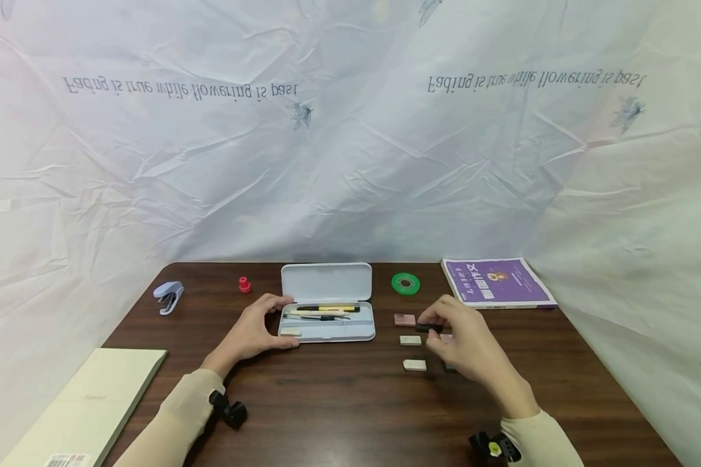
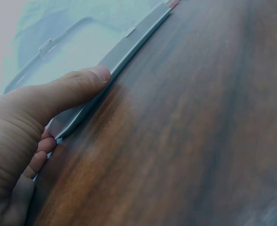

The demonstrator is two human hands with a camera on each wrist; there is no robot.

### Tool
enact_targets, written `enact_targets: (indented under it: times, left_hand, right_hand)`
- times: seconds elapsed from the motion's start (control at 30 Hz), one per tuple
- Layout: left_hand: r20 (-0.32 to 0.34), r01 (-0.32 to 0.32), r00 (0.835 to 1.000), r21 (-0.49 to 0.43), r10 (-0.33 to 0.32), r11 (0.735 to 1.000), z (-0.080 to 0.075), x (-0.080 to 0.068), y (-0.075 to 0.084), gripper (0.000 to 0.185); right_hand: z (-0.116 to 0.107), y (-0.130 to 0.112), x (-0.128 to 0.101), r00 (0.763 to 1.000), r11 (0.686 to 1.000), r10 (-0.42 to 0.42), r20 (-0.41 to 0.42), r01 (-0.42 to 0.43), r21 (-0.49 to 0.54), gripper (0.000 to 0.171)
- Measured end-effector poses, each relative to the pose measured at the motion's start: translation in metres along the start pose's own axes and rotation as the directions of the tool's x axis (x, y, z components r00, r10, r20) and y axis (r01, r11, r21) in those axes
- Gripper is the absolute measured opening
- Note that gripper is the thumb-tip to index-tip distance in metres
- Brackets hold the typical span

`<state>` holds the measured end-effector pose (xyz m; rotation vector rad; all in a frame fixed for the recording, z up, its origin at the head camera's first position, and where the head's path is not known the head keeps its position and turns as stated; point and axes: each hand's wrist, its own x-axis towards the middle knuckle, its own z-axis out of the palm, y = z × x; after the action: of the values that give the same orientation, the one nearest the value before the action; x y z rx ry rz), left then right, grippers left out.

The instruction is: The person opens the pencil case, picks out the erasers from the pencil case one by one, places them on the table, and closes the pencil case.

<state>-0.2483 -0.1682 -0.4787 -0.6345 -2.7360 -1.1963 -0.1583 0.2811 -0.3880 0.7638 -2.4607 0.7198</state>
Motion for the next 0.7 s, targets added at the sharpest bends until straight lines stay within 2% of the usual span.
enact_targets:
  times: [0.2, 0.4, 0.7]
  left_hand:
    - [-0.001, 0.004, 1.0, -0.002, -0.004, 1.0, 0.0, 0.0, 0.001, 0.095]
    - [0.002, 0.006, 1.0, 0.007, -0.006, 1.0, 0.0, 0.0, 0.0, 0.095]
    - [0.008, 0.003, 1.0, 0.019, -0.003, 1.0, 0.0, 0.0, 0.0, 0.095]
  right_hand:
    - [-0.008, 0.004, -0.025, 1.0, 0.999, 0.031, 0.003, -0.031, -0.043, 0.046]
    - [-0.009, 0.01, -0.05, 0.999, 0.999, 0.044, -0.012, -0.044, -0.023, 0.05]
    - [-0.009, 0.019, -0.082, 0.988, 0.988, 0.149, 0.04, -0.148, -0.035, 0.056]
